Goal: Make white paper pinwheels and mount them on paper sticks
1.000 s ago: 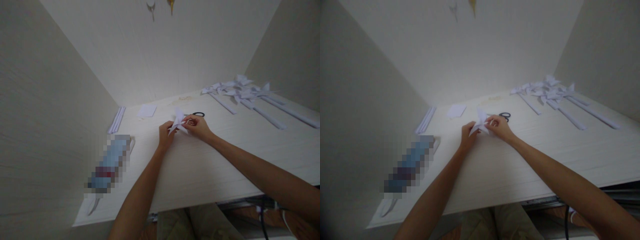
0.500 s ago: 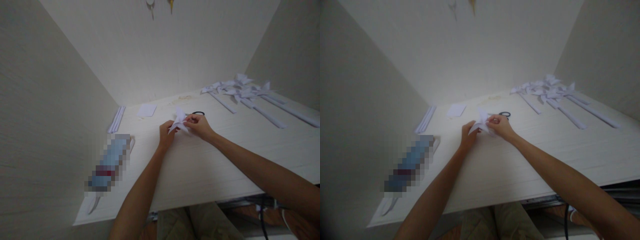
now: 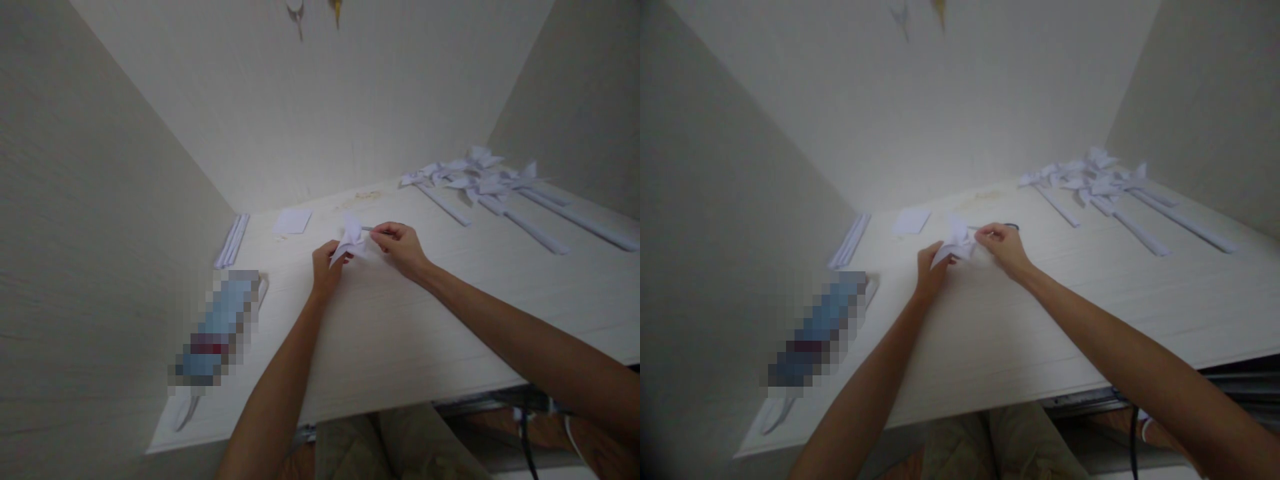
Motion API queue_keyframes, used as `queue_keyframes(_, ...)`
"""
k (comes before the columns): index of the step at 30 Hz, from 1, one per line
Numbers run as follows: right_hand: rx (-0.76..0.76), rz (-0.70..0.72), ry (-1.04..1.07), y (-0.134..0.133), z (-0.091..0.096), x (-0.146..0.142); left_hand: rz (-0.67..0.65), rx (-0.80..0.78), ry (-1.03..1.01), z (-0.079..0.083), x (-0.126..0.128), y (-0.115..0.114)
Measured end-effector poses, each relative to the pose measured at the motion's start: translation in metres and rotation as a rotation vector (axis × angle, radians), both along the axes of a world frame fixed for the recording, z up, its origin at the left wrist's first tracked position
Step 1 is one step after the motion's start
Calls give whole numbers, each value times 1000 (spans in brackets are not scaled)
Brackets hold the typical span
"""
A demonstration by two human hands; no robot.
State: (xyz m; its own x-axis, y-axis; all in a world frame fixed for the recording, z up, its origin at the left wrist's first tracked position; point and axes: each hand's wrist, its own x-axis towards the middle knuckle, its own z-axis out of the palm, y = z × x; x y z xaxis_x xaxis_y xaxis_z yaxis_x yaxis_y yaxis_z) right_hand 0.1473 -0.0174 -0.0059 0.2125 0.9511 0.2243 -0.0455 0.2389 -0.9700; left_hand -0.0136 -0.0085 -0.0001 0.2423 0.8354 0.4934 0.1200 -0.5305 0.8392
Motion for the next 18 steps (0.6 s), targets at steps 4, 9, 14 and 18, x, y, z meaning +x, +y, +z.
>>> queue_keyframes(4,73,107,-177,-1,-2,0,12,-27,12,-1,2,1)
queue_keyframes(9,210,62,-386,-2,-3,0,-9,-23,25,-1,5,-1)
queue_keyframes(14,217,14,-477,-5,0,1,-6,-35,46,0,5,-1)
queue_keyframes(18,193,13,-455,-6,2,1,-16,-44,43,2,5,-1)
